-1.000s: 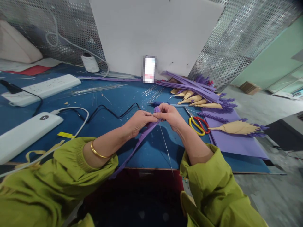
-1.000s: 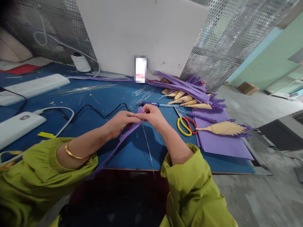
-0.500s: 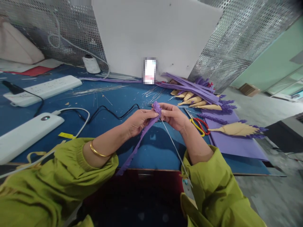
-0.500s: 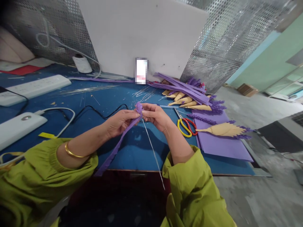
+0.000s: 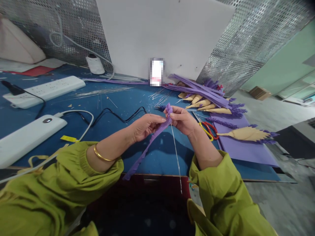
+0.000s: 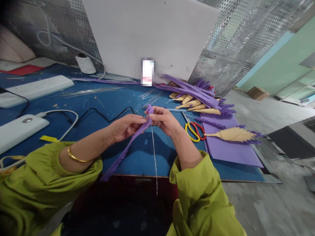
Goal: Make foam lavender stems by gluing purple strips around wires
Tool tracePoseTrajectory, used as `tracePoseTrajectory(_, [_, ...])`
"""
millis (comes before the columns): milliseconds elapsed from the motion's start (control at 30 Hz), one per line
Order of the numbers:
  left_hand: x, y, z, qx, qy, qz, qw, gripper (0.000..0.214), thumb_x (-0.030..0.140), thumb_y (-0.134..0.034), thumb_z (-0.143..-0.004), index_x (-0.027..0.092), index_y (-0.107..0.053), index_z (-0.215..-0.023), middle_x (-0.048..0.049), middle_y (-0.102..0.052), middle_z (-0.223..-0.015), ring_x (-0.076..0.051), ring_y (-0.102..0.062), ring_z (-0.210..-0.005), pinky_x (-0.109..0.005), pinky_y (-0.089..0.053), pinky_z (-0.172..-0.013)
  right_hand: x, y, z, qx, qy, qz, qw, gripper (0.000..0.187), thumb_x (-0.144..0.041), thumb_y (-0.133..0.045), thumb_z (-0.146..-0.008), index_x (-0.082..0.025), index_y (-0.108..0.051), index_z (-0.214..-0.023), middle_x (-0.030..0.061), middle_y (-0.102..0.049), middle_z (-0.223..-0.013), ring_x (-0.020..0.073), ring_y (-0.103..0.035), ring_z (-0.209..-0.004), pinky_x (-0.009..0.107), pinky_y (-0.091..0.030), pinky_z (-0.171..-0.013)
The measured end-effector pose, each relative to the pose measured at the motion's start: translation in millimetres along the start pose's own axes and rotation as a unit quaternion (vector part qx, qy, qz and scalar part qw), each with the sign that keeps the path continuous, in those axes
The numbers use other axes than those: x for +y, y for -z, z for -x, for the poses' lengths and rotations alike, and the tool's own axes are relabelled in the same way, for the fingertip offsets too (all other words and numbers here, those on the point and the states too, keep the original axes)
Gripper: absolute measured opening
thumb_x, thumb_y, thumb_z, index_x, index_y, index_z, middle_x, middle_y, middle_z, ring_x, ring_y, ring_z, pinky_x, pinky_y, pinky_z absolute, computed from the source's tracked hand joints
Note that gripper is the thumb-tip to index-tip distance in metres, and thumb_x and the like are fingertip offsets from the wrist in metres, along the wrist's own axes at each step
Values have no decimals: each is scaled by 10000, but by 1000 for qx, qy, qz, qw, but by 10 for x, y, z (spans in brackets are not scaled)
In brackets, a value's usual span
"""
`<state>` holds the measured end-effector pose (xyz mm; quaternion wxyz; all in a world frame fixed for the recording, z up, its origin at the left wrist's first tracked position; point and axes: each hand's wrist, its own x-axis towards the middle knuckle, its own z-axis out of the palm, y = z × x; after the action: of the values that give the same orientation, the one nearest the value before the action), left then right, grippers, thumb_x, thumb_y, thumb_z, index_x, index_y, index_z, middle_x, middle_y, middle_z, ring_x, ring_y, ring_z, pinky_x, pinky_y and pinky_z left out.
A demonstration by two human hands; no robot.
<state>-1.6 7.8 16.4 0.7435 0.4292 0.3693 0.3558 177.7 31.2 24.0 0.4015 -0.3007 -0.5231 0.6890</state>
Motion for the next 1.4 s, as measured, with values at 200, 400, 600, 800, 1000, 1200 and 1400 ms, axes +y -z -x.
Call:
tracePoseTrajectory(200, [9,-11,-2,31,-20,-69,997,137,271,-749,-643,144,-730,-689,-11,-624,-633,-90,-503,-580,-226,-367,-569,-6,13,-4,2,-2,-7,1000,253,-277,-801,-633,-175,-681,-830,-16,-622,-700,98,-549,-585,229,-474,-583])
tracePoseTrajectory(400, [4,-22,-2,45,-34,-106,993,111,272,-720,-641,161,-720,-647,-3,-613,-616,-101,-495,-570,-242,-355,-563,-3,28,-13,-4,-14,-7,1000,235,-275,-803,-626,-165,-665,-782,-20,-619,-676,91,-551,-568,228,-474,-588])
tracePoseTrajectory(600, [-28,-42,-4,55,-38,-99,993,104,256,-724,-624,153,-710,-626,0,-589,-566,-99,-483,-529,-247,-348,-546,6,-17,-10,8,-26,13,1000,225,-226,-805,-592,-174,-618,-706,-47,-586,-621,79,-519,-538,213,-431,-552])
tracePoseTrajectory(800, [-56,-64,-9,84,-25,-62,994,105,237,-728,-616,147,-682,-590,-5,-570,-529,-94,-466,-478,-247,-342,-507,50,-90,-27,35,-18,27,999,253,-214,-808,-573,-175,-593,-700,-61,-575,-616,76,-514,-549,219,-419,-571])
tracePoseTrajectory(1000, [-77,-69,-27,100,-22,-27,994,104,215,-726,-615,145,-660,-575,-11,-584,-544,-89,-474,-471,-234,-339,-481,91,-145,-43,84,7,61,995,290,-252,-806,-573,-178,-543,-672,-73,-523,-598,64,-444,-533,217,-344,-533])
tracePoseTrajectory(1200, [-52,-90,-7,107,-25,-6,994,64,194,-699,-586,144,-676,-619,9,-572,-528,-80,-454,-446,-217,-306,-439,141,-212,-67,140,39,86,986,388,-331,-819,-537,-190,-468,-622,-84,-436,-546,68,-383,-515,228,-301,-517])
tracePoseTrajectory(1400, [-59,-115,3,127,-41,-47,990,135,206,-735,-567,136,-722,-682,0,-606,-563,-85,-490,-495,-215,-367,-501,220,-240,-98,172,68,113,976,394,-379,-806,-543,-195,-464,-613,-72,-446,-561,81,-389,-533,236,-312,-523])
